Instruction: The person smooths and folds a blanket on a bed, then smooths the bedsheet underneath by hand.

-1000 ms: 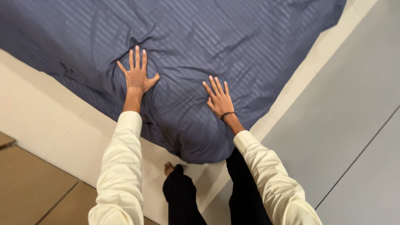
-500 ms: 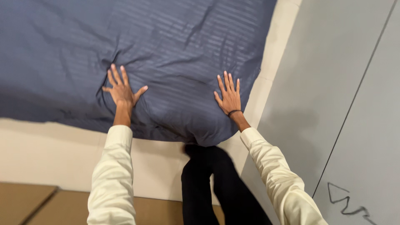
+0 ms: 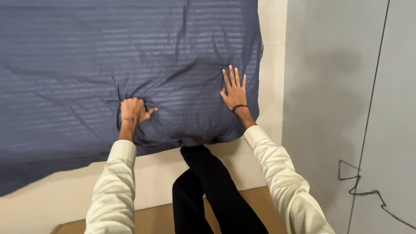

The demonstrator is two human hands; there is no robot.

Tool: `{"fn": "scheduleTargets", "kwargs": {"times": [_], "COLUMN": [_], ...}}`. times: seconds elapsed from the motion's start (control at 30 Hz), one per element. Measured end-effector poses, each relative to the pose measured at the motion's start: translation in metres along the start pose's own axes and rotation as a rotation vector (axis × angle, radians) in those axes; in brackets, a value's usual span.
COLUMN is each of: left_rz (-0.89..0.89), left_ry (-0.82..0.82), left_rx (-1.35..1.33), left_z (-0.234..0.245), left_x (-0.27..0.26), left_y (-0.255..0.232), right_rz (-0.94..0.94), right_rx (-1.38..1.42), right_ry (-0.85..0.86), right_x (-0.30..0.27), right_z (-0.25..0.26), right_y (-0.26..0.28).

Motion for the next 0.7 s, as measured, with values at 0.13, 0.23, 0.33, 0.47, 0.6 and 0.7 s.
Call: {"fn": "scheduleTargets", "kwargs": {"times": [0.13,0.23,0.33,0.47,0.6,0.7], "left_rz": [-0.148,-0.478,-0.541,-0.5,-0.462,-0.368], "left_ry": [-0.577,-0.868,-0.787,-0.738,-0.725,-0.749], "left_rx": [-0.348,-0.243,-0.143,-0.164,-0.193,-0.294], "left_z": [0.061,0.098,0.094,0.075,0.041,0.016], "left_x": [-0.017,-0.022,-0.005,-0.008,-0.026,-0.04], "left_y": [-0.017,-0.072,-0.08,-0.017,0.087,0.156], "right_rz": [-0.126,-0.085,0.017,-0.119,-0.326,-0.432], "right_rx": [0.155,0.244,0.235,0.209,0.184,0.204], "right_ry": [-0.051,-0.102,-0.046,-0.099,-0.142,-0.208], "right_x": [-0.007,-0.019,-0.026,-0.038,-0.048,-0.048], "right_z": [0.005,0.012,-0.001,-0.004,-0.009,-0.004], "right_y": [0.023,0.062,0.097,0.075,0.055,0.073]}}
Point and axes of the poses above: each hand's wrist, its own x-axis towards the middle knuckle, its own z-axis out of the back of the hand, y = z × x, the point moved 10 cm from there along x, towards the middle knuckle, and after that the axes turned 9 degrees about -z, right-handed, at the moved point
